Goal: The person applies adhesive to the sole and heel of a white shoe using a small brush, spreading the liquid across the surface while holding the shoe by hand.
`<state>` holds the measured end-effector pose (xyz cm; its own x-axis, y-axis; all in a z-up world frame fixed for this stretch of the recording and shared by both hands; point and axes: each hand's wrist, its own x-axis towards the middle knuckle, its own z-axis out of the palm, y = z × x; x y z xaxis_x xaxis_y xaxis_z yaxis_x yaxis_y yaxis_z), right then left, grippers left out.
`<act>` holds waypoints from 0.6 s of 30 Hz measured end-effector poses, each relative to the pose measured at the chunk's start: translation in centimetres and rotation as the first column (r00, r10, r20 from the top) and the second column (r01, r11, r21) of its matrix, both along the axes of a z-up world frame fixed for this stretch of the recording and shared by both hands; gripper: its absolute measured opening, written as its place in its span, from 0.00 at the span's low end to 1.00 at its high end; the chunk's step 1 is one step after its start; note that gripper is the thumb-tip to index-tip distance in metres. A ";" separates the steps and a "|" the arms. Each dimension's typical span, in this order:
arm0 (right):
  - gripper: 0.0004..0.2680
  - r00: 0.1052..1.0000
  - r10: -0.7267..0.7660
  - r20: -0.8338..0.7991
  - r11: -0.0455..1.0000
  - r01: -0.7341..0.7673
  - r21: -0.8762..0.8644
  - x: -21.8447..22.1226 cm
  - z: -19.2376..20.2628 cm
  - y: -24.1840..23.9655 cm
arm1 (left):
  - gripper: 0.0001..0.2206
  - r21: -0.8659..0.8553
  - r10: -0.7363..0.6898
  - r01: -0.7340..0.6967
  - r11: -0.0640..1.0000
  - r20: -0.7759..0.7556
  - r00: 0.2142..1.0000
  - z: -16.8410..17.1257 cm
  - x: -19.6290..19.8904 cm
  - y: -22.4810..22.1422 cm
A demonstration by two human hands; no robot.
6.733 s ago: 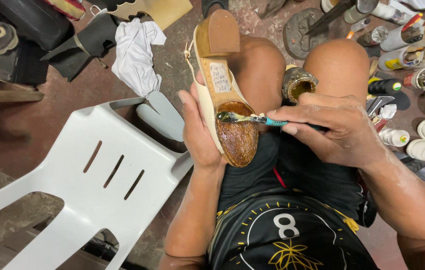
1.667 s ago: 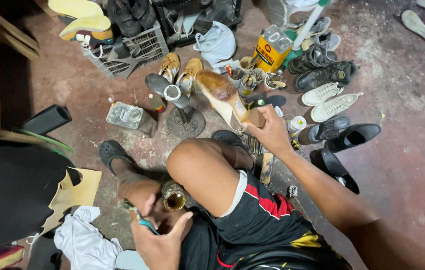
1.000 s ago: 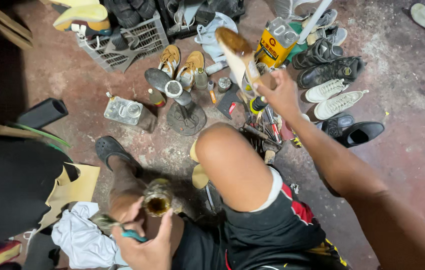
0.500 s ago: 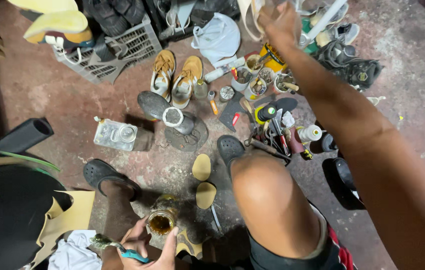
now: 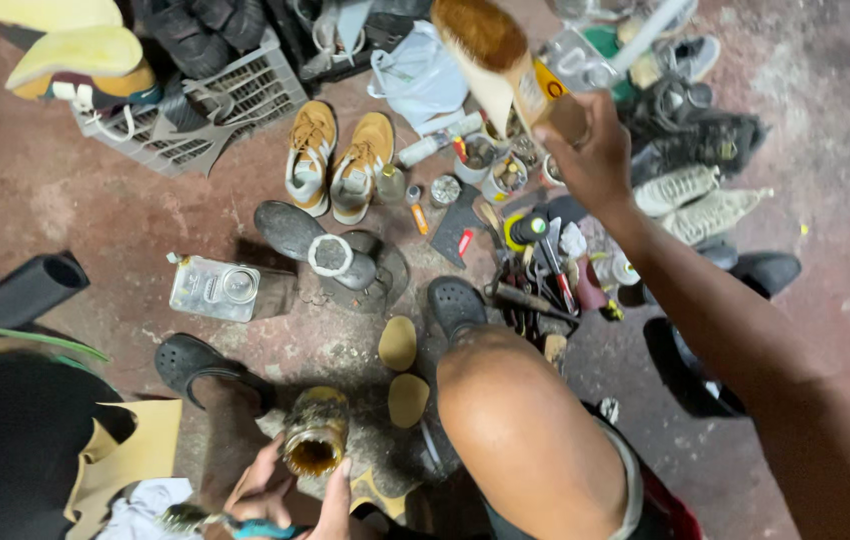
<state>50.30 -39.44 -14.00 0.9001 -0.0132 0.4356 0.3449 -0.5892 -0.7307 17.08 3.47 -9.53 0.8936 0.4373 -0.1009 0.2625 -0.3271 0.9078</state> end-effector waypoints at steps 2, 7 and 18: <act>0.17 0.980 0.036 -0.194 0.988 -0.005 0.156 -5.1 2.6 0.4 | 0.27 -0.004 -0.028 0.028 1.000 0.104 0.994 2.0 0.6 -1.8; 0.18 0.954 0.169 -0.248 0.943 -0.084 0.322 -15.4 8.8 1.0 | 0.29 0.464 0.013 -0.099 0.880 0.184 0.983 8.8 1.6 -6.0; 0.20 0.847 0.483 -0.223 0.771 -0.291 0.566 -24.7 16.1 2.1 | 0.28 0.355 0.101 -0.205 0.912 0.291 0.951 10.4 -2.8 -7.3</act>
